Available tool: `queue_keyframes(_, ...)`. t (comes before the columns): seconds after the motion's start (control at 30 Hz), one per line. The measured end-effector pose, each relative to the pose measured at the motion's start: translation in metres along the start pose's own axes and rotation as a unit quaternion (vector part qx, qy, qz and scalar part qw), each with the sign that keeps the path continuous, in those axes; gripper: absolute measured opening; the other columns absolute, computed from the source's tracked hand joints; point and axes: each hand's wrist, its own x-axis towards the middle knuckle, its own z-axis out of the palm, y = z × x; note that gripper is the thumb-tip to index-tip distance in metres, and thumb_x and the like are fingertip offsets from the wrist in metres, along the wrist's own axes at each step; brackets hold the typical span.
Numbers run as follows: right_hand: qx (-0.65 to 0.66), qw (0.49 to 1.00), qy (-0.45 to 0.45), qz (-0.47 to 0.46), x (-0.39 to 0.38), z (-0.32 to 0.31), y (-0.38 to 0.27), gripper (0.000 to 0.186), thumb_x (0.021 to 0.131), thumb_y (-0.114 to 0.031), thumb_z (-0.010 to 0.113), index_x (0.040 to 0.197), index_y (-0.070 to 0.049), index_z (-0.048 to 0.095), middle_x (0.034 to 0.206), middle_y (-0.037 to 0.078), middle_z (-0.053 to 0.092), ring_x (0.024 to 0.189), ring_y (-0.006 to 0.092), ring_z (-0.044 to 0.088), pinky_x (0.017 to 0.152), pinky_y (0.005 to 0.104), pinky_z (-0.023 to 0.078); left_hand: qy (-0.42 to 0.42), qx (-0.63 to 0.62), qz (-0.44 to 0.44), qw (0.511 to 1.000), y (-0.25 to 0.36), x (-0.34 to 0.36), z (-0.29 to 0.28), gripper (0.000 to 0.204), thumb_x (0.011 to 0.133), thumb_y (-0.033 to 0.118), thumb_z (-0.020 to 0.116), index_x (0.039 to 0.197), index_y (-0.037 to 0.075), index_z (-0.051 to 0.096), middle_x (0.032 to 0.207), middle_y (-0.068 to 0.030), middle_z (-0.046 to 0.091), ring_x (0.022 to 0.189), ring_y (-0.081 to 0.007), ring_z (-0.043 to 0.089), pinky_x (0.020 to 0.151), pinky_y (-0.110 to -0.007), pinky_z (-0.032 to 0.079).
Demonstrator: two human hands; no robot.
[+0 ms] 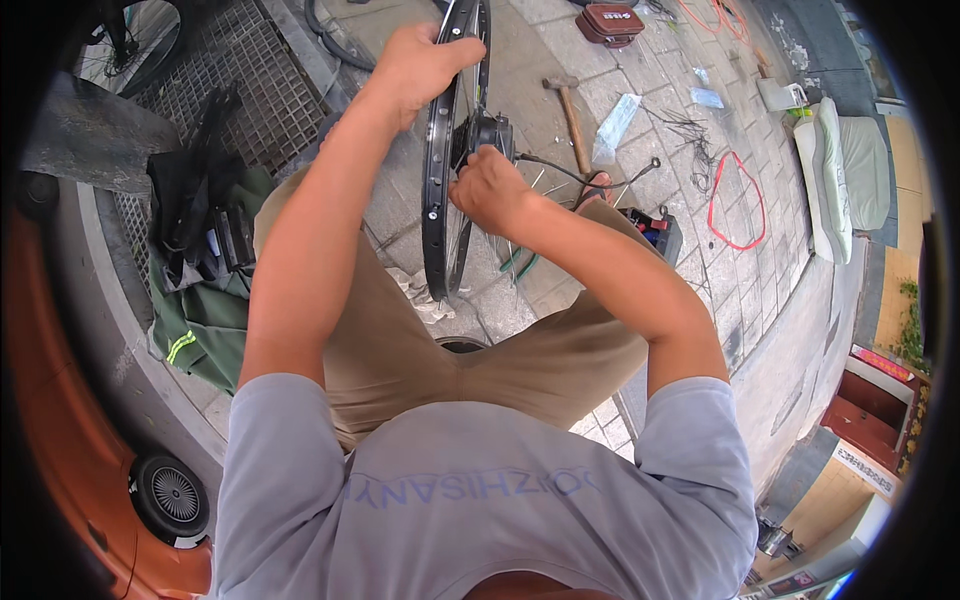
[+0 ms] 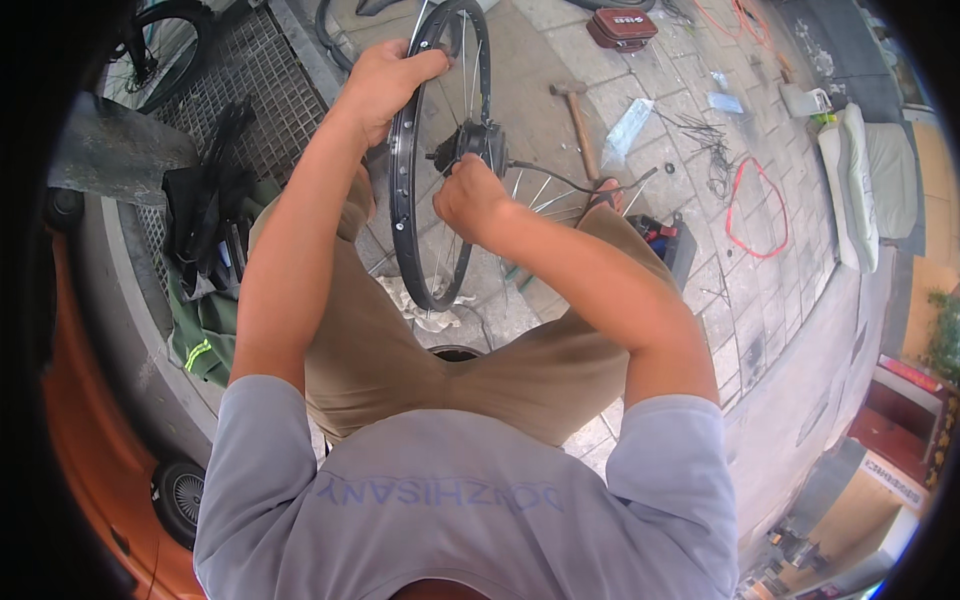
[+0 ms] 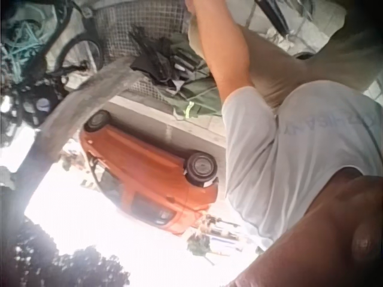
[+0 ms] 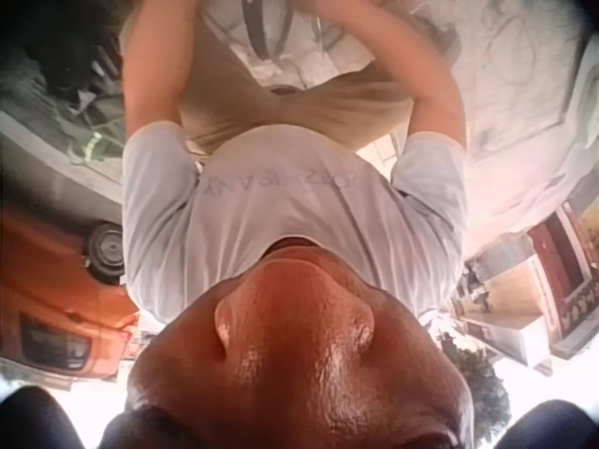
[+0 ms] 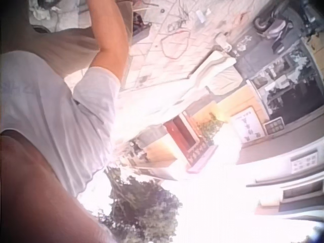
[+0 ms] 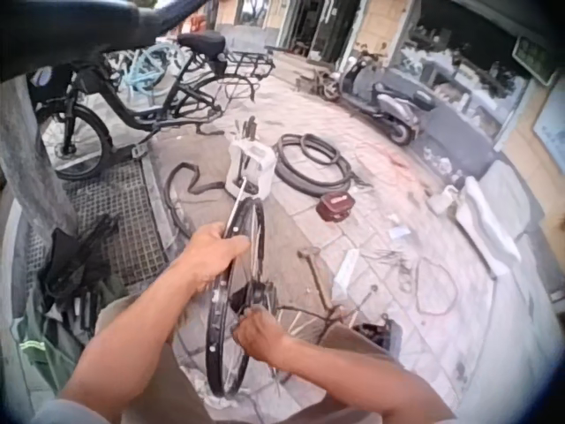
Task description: The person is repairing a bicycle wheel by inserting and adjusting spokes. They use a hammer to tap the spokes into place and a spoke wrench to tighten them. The person works methodically, ensuring each spoke is properly aligned and secured.
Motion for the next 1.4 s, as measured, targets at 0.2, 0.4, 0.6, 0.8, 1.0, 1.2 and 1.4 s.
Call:
queue_keyframes(0.2,-0.069,0.996,-0.047,-0.008,0.001,0.003,-0.002,0.013,0.087,-0.02,0.065,0.089,-0.017,0.078,0.087,-0.002,0.074,0.087,0.0185,0.069,0.072,0.0382,0.04,0.007,0.008,0.001,1.0,0.002,0.003,-0.002,0.034,0.085,0.023,0.075,0.102,-0.005,0.068,0.085,-0.0057,0.066,0.07,-0.0133,0.06,0.059,-0.031,0.048)
queue_keyframes(0.4,-0.032,0.993,-0.097,-0.059,0.001,0.004,0.009,0.014,0.087,-0.02,0.065,0.092,-0.019,0.078,0.092,-0.001,0.074,0.092,0.0208,0.07,0.075,0.0391,0.047,0.002,-0.001,0.009,1.0,-0.001,0.005,0.0,0.035,0.082,0.025,0.076,0.101,-0.004,0.069,0.084,-0.0071,0.068,0.07,-0.0149,0.062,0.062,-0.035,0.052)
queue_keyframes(0.6,0.177,0.969,0.16,-0.06,-0.032,-0.027,0.074,0.028,0.1,-0.03,0.058,0.095,-0.006,0.071,0.09,0.008,0.068,0.086,0.0275,0.067,0.078,0.0438,0.05,0.015,-0.004,0.008,1.0,-0.006,0.007,-0.004,0.038,0.083,0.027,0.076,0.103,-0.005,0.07,0.085,-0.0084,0.069,0.072,-0.0155,0.062,0.063,-0.034,0.052)
queue_keyframes(0.8,0.526,0.754,0.105,0.379,-0.003,-0.006,0.11,0.045,0.102,-0.042,0.058,0.101,0.0,0.074,0.088,0.017,0.074,0.088,0.0357,0.071,0.079,0.0425,0.054,0.006,-0.013,0.0,1.0,-0.008,0.013,0.002,0.046,0.091,0.04,0.076,0.104,-0.004,0.071,0.094,-0.0095,0.071,0.081,-0.0157,0.065,0.07,-0.03,0.053)
queue_keyframes(1.0,0.402,0.731,0.091,0.544,0.02,0.044,0.118,0.048,0.096,-0.047,0.063,0.106,-0.002,0.076,0.101,0.023,0.075,0.098,0.0389,0.072,0.088,0.0471,0.054,0.002,0.015,0.005,1.0,-0.002,0.011,0.019,0.054,0.092,0.05,0.075,0.101,-0.003,0.072,0.092,-0.0081,0.069,0.079,-0.0147,0.062,0.069,-0.03,0.051)
queue_keyframes(1.2,0.58,0.688,0.128,0.417,-0.024,-0.016,0.096,0.041,0.097,-0.038,0.064,0.114,-0.001,0.074,0.096,0.017,0.075,0.087,0.0232,0.071,0.083,0.0363,0.056,-0.001,0.028,0.007,1.0,-0.001,0.008,0.023,0.055,0.092,0.052,0.074,0.099,-0.003,0.073,0.091,-0.0078,0.068,0.078,-0.0157,0.06,0.066,-0.03,0.048)
queue_keyframes(1.4,0.812,0.488,0.202,0.249,-0.053,-0.036,0.042,0.028,0.105,-0.015,0.054,0.123,0.001,0.069,0.093,0.003,0.07,0.079,0.0084,0.061,0.074,0.0257,0.054,0.012,0.018,0.025,0.999,0.002,0.013,0.033,0.055,0.095,0.053,0.069,0.096,-0.001,0.074,0.092,-0.007,0.068,0.084,-0.0154,0.06,0.073,-0.032,0.048)
